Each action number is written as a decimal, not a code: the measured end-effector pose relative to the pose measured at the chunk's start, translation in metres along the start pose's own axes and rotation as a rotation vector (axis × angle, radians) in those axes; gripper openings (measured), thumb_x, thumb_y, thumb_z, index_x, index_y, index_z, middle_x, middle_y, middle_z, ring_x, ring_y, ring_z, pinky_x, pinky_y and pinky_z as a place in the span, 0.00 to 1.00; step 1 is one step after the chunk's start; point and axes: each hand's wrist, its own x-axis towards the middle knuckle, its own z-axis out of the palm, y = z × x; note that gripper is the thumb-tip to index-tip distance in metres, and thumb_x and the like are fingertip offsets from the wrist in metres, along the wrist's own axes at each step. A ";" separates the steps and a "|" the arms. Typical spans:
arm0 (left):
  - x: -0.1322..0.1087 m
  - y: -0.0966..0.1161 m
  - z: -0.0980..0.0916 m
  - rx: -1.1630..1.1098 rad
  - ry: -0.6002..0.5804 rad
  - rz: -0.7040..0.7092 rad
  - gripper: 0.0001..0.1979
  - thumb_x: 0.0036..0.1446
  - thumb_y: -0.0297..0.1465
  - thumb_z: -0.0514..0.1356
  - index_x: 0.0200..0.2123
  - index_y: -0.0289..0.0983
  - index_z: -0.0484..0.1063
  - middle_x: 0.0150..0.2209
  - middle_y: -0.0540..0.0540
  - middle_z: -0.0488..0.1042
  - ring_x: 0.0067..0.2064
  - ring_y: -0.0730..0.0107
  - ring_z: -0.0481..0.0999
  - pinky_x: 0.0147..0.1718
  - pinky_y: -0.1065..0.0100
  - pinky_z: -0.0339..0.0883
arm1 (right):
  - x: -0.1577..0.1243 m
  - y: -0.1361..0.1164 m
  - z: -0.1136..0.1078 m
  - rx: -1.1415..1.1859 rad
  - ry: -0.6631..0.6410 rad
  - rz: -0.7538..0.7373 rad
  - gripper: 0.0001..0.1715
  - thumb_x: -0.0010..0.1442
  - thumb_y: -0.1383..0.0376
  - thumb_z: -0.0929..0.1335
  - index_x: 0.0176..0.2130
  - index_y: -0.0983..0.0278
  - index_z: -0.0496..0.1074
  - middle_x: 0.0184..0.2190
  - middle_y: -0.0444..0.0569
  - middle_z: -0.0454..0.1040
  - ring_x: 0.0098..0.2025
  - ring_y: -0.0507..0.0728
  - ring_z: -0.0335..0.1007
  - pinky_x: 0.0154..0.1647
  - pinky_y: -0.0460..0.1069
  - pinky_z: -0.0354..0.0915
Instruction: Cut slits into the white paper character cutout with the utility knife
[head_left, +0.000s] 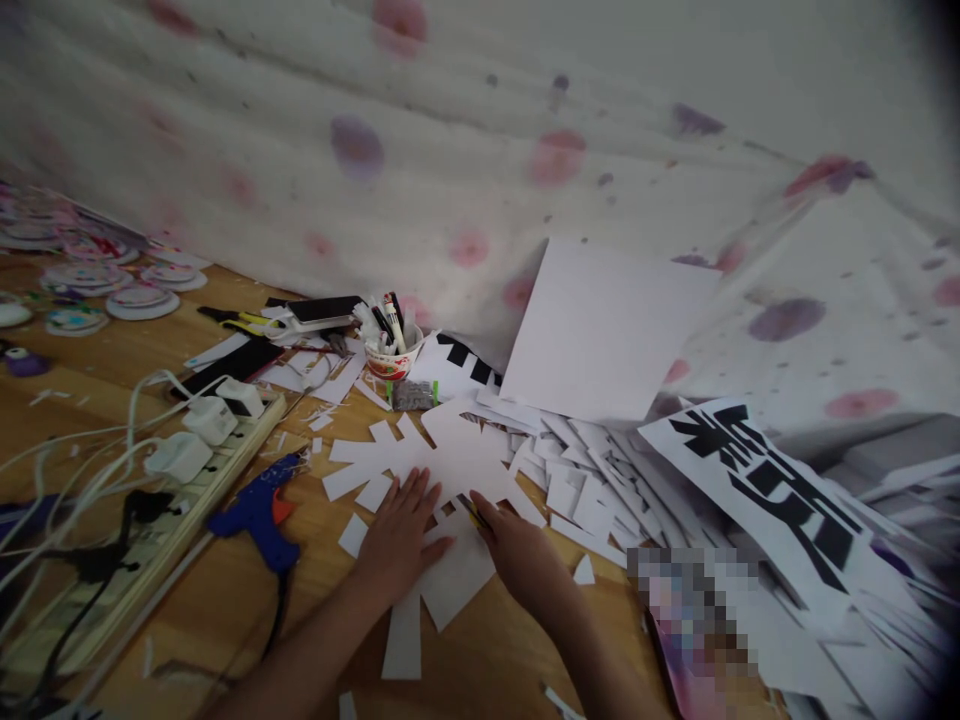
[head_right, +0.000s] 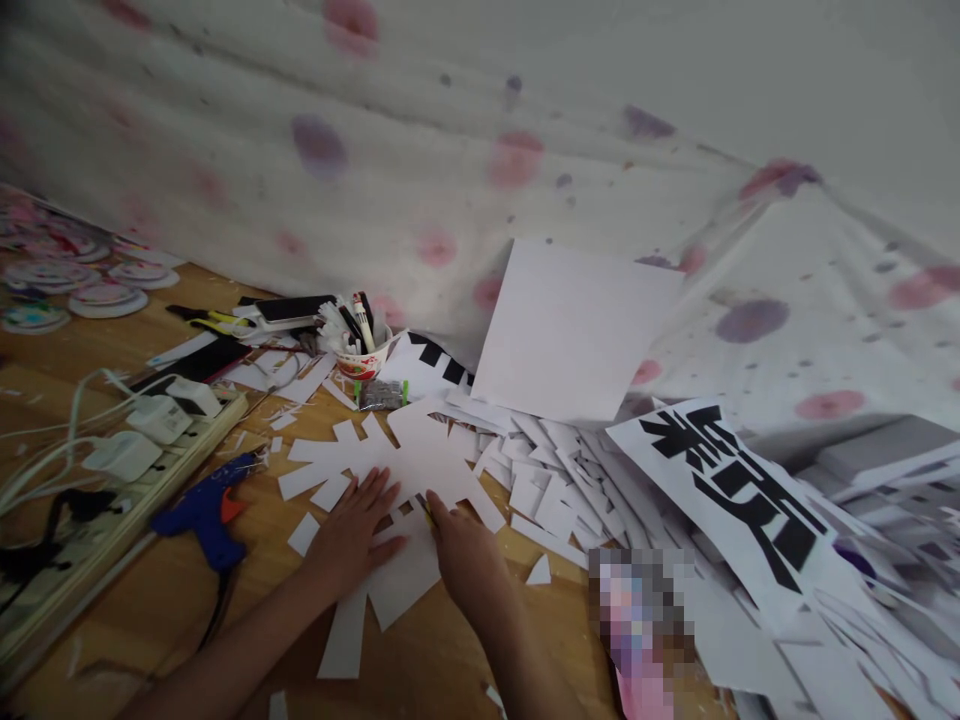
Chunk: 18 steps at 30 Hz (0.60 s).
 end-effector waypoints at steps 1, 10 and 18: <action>0.000 0.000 0.000 -0.007 0.004 -0.001 0.32 0.54 0.48 0.51 0.58 0.37 0.56 0.62 0.39 0.53 0.63 0.58 0.48 0.59 0.51 0.44 | 0.000 0.001 0.000 -0.003 -0.003 0.000 0.27 0.62 0.69 0.56 0.60 0.59 0.54 0.46 0.52 0.72 0.48 0.55 0.68 0.44 0.46 0.59; 0.001 0.002 -0.003 -0.001 -0.022 -0.016 0.32 0.54 0.47 0.52 0.57 0.36 0.57 0.61 0.39 0.54 0.63 0.58 0.48 0.59 0.52 0.44 | -0.001 -0.002 -0.003 -0.024 -0.017 -0.015 0.27 0.62 0.69 0.55 0.60 0.60 0.54 0.44 0.52 0.73 0.46 0.56 0.69 0.43 0.46 0.58; 0.000 0.002 -0.001 -0.004 -0.009 -0.010 0.31 0.54 0.48 0.51 0.58 0.38 0.56 0.62 0.41 0.54 0.63 0.58 0.48 0.59 0.52 0.44 | 0.000 -0.004 0.001 -0.158 -0.026 -0.014 0.29 0.61 0.69 0.55 0.61 0.60 0.51 0.43 0.54 0.73 0.42 0.56 0.71 0.37 0.46 0.61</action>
